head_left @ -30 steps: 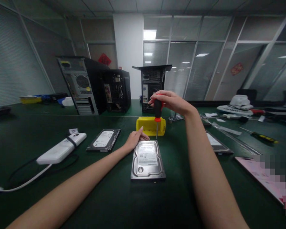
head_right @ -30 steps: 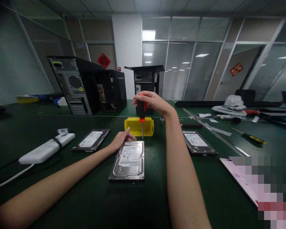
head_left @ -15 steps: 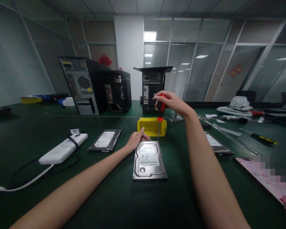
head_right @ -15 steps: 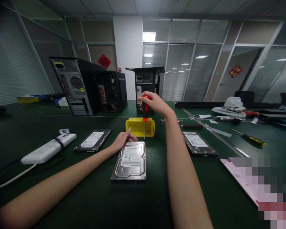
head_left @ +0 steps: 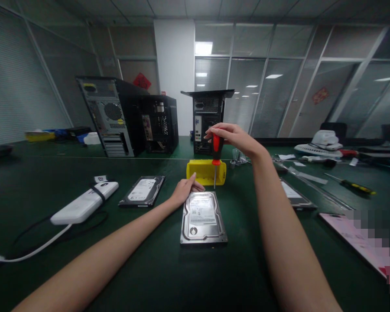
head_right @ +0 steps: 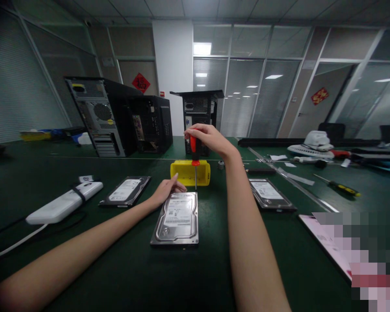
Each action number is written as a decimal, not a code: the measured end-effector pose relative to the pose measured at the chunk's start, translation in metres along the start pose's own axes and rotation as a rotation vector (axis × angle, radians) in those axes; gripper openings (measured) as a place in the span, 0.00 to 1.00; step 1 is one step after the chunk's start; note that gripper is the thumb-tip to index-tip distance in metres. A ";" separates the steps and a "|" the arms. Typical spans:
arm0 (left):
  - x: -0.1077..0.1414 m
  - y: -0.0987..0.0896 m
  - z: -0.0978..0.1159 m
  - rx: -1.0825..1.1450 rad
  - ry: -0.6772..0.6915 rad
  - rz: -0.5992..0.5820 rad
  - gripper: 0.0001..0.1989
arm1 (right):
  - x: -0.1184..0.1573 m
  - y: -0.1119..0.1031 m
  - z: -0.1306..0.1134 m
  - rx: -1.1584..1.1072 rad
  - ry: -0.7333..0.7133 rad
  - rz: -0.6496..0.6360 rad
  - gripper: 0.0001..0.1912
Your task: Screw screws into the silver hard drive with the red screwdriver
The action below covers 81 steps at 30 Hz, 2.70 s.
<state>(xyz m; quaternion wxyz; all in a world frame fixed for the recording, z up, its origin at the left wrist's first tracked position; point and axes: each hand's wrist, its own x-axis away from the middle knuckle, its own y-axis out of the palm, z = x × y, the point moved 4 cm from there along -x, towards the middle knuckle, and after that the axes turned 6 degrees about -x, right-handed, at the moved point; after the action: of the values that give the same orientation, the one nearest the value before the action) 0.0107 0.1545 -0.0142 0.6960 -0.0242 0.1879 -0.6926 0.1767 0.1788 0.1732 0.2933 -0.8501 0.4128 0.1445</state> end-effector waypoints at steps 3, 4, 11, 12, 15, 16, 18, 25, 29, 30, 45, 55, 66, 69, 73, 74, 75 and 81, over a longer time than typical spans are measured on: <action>-0.001 0.000 -0.001 -0.001 0.006 -0.002 0.34 | 0.001 0.000 0.001 0.016 0.012 -0.006 0.16; -0.001 -0.001 -0.001 -0.005 0.006 -0.003 0.34 | 0.001 0.000 0.001 0.028 0.016 -0.006 0.17; -0.001 -0.001 0.000 -0.003 -0.005 0.003 0.35 | 0.002 0.000 -0.001 0.074 -0.003 0.008 0.16; -0.001 -0.001 0.000 -0.003 -0.009 0.003 0.34 | 0.002 0.000 -0.001 0.074 -0.008 0.007 0.16; 0.000 0.000 0.001 0.001 -0.017 0.000 0.34 | 0.001 0.000 0.000 0.085 -0.014 0.022 0.15; 0.001 0.000 0.001 0.004 -0.015 -0.002 0.34 | 0.001 0.000 0.000 0.093 -0.014 0.034 0.15; 0.001 0.000 0.002 0.010 -0.014 -0.004 0.34 | 0.001 -0.001 0.001 0.093 -0.011 0.053 0.16; 0.003 0.000 0.004 0.014 -0.028 -0.003 0.33 | 0.000 0.001 0.004 0.017 0.016 0.033 0.12; 0.001 0.001 0.003 0.003 -0.022 -0.005 0.33 | -0.001 0.002 0.005 0.049 0.086 0.069 0.13; 0.001 0.000 0.003 -0.003 -0.020 -0.005 0.32 | -0.001 0.002 0.005 0.047 0.102 0.075 0.13; 0.002 0.000 0.008 -0.032 -0.038 -0.002 0.30 | 0.002 0.003 0.002 -0.180 0.089 -0.036 0.11; 0.003 0.001 0.009 0.007 -0.062 -0.007 0.29 | 0.003 0.005 0.004 -0.136 0.075 -0.026 0.14; 0.002 0.001 0.009 -0.005 -0.072 0.003 0.30 | 0.000 0.002 0.003 -0.022 0.029 0.051 0.10; 0.003 0.001 0.010 0.003 -0.080 0.006 0.30 | 0.000 0.000 0.003 -0.020 0.051 0.047 0.16; 0.004 0.001 0.011 0.019 -0.085 0.001 0.29 | 0.000 0.001 0.002 -0.055 0.087 0.043 0.17; 0.004 0.001 0.011 0.018 -0.086 0.001 0.29 | 0.000 0.001 0.002 -0.059 0.096 0.041 0.16; 0.004 0.001 0.011 0.015 -0.085 0.000 0.30 | 0.001 0.002 0.001 -0.061 0.105 0.041 0.16; 0.003 0.001 0.010 -0.008 -0.062 -0.010 0.31 | 0.005 0.002 -0.005 0.003 0.117 0.073 0.14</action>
<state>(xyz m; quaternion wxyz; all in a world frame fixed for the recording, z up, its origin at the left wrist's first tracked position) 0.0142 0.1489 -0.0060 0.6980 -0.0495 0.1688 -0.6942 0.1777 0.1715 0.1741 0.2646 -0.8411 0.4600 0.1044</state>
